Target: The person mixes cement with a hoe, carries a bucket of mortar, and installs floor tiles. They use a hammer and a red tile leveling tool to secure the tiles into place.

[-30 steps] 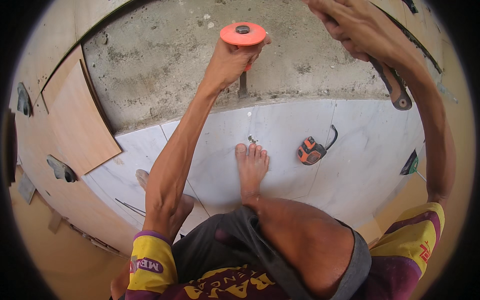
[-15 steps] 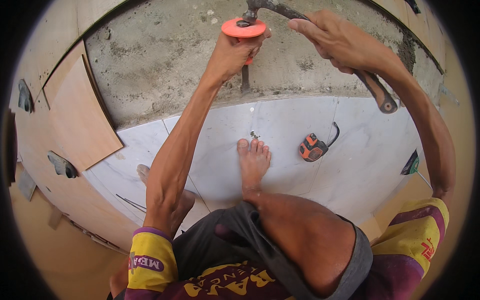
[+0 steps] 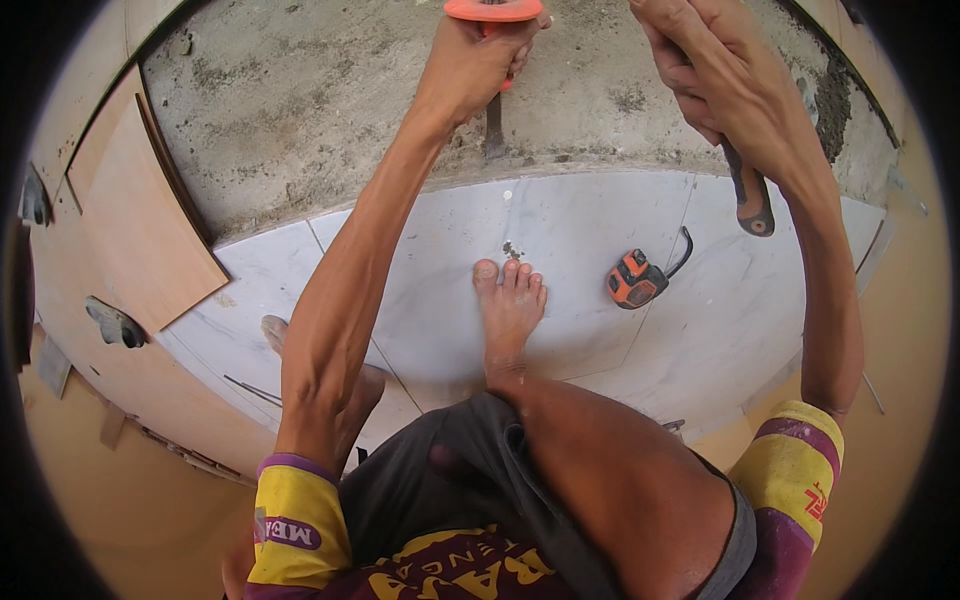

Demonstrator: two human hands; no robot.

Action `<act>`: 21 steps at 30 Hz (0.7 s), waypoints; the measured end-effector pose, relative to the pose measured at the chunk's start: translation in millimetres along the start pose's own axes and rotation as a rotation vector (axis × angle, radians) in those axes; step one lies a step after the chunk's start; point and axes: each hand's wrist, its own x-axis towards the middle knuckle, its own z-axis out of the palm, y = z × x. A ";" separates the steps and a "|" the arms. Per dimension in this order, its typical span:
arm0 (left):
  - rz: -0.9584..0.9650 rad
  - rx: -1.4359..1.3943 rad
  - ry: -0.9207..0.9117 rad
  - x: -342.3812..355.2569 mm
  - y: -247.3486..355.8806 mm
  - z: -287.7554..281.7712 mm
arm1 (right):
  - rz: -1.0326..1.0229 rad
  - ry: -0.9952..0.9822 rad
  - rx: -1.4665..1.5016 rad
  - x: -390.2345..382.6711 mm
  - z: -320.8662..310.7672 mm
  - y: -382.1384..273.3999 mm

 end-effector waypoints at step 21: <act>0.222 0.339 -0.237 -86.5 8.2 20.7 | -0.307 0.321 0.106 -156.3 27.5 21.2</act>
